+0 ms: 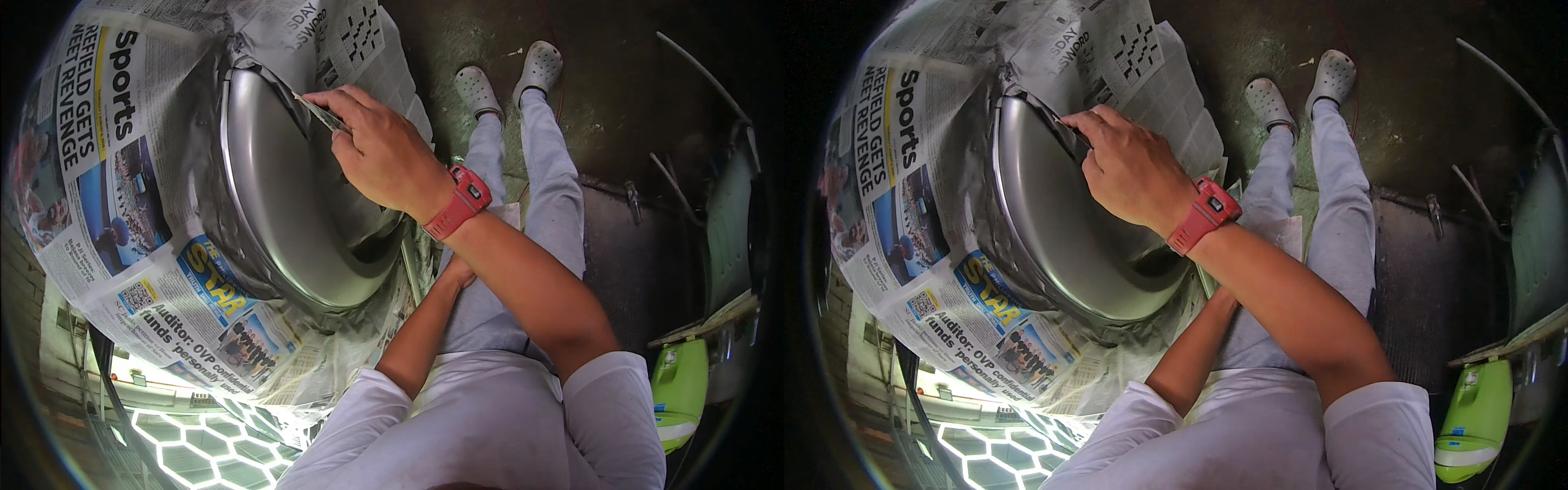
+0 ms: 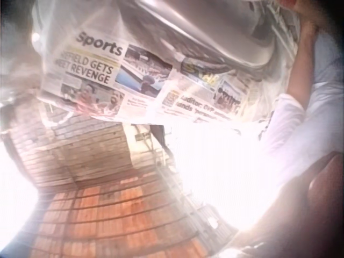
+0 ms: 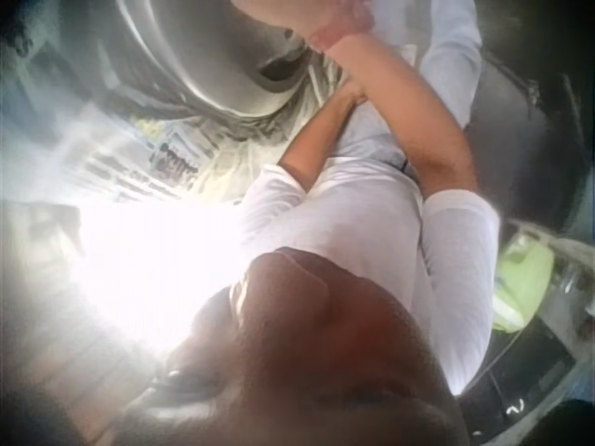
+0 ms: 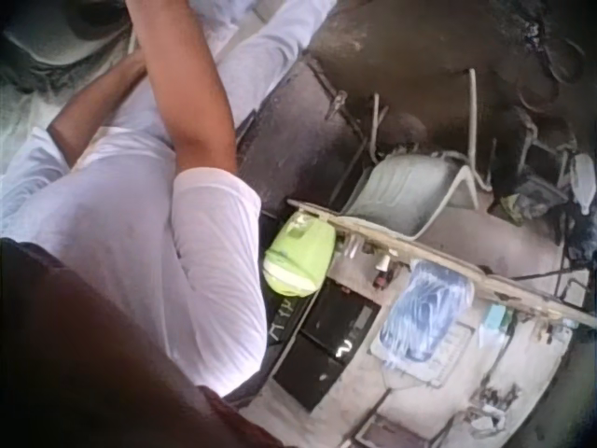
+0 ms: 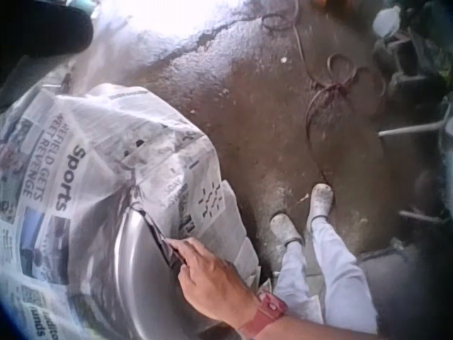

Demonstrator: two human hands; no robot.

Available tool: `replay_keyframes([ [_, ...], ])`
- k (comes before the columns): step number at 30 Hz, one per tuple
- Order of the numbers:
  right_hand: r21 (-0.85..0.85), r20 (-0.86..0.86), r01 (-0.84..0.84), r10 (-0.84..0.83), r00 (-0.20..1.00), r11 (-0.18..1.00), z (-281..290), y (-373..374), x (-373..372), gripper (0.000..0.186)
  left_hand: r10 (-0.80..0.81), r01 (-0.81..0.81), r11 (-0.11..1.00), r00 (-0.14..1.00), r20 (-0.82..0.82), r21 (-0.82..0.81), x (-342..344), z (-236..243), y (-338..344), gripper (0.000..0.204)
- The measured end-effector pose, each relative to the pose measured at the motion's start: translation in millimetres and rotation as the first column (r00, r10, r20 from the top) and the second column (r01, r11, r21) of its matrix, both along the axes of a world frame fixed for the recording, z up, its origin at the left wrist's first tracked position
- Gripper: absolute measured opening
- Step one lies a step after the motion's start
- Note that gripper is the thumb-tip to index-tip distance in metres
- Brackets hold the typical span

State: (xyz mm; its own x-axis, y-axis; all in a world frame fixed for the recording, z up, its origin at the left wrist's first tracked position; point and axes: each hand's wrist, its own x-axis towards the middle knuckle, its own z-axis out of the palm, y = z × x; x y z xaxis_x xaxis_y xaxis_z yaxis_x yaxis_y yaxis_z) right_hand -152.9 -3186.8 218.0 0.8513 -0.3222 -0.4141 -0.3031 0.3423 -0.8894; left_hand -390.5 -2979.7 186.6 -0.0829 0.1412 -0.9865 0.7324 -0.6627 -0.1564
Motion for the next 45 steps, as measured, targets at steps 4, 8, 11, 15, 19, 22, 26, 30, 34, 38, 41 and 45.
replay_keyframes([
  [4, 0.046, -0.025, -0.014, 0.015, 1.000, 0.999, -0.1, -1.2, -9.4, 0.044, -0.328, 0.329, 0.942, 0.944, -0.023, 0.061, 22.9, 2.8, -9.1, 0.101],
  [8, 0.079, -0.032, -0.012, 0.015, 0.999, 0.997, 2.4, 12.2, -20.7, 0.045, -0.419, 0.424, 0.903, 0.905, -0.070, 0.075, 46.0, 9.2, -23.9, 0.117],
  [11, 0.116, -0.037, -0.001, 0.005, 0.999, 0.993, 7.0, 23.0, -28.7, 0.047, -0.396, 0.405, 0.912, 0.911, -0.111, 0.066, 43.3, 1.3, -10.5, 0.125],
  [15, 0.183, -0.030, 0.024, -0.019, 0.999, 0.983, 15.1, 36.2, -45.4, 0.048, -0.330, 0.333, 0.937, 0.943, -0.039, 0.110, 12.7, -18.5, 16.6, 0.126],
  [19, 0.267, -0.039, 0.031, -0.021, 0.999, 0.963, 7.8, 34.5, -53.7, 0.048, -0.222, 0.222, 0.974, 0.975, 0.001, 0.044, 1.8, -32.9, 37.9, 0.124],
  [22, 0.262, -0.026, 0.045, -0.040, 0.999, 0.964, -8.1, 34.8, -56.9, 0.050, -0.438, 0.442, 0.897, 0.895, -0.084, 0.027, 33.8, -20.9, 13.3, 0.124],
  [26, 0.289, -0.017, 0.052, -0.050, 0.999, 0.956, -21.8, 24.8, -58.5, 0.052, -0.413, 0.419, 0.908, 0.894, -0.175, -0.001, 66.7, -4.7, -23.8, 0.126],
  [30, 0.286, -0.009, 0.068, -0.069, 0.998, 0.956, -25.7, 28.1, -60.3, 0.048, -0.484, 0.497, 0.868, 0.855, -0.187, 0.027, 63.7, -13.2, -21.4, 0.127],
  [34, 0.253, 0.023, 0.073, -0.081, 0.996, 0.965, -28.3, 36.2, -61.0, 0.050, -0.449, 0.448, 0.893, 0.883, -0.135, -0.036, 69.5, -20.1, -21.0, 0.122],
  [38, 0.243, 0.063, 0.040, -0.058, 0.996, 0.969, -20.9, 31.0, -54.0, 0.053, -0.238, 0.238, 0.970, 0.971, 0.001, -0.056, 20.9, -37.6, 24.2, 0.102],
  [41, 0.179, 0.086, 0.039, -0.055, 0.995, 0.983, -16.7, 31.9, -46.2, 0.055, -0.200, 0.201, 0.979, 0.978, 0.053, -0.029, 17.1, -39.8, 28.1, 0.088],
  [45, -0.054, 0.118, 0.017, -0.011, 0.993, 0.998, -16.0, 37.4, -36.8, 0.059, -0.114, 0.118, 0.990, 0.992, 0.056, -0.073, 34.2, -32.0, 1.2, 0.085],
])
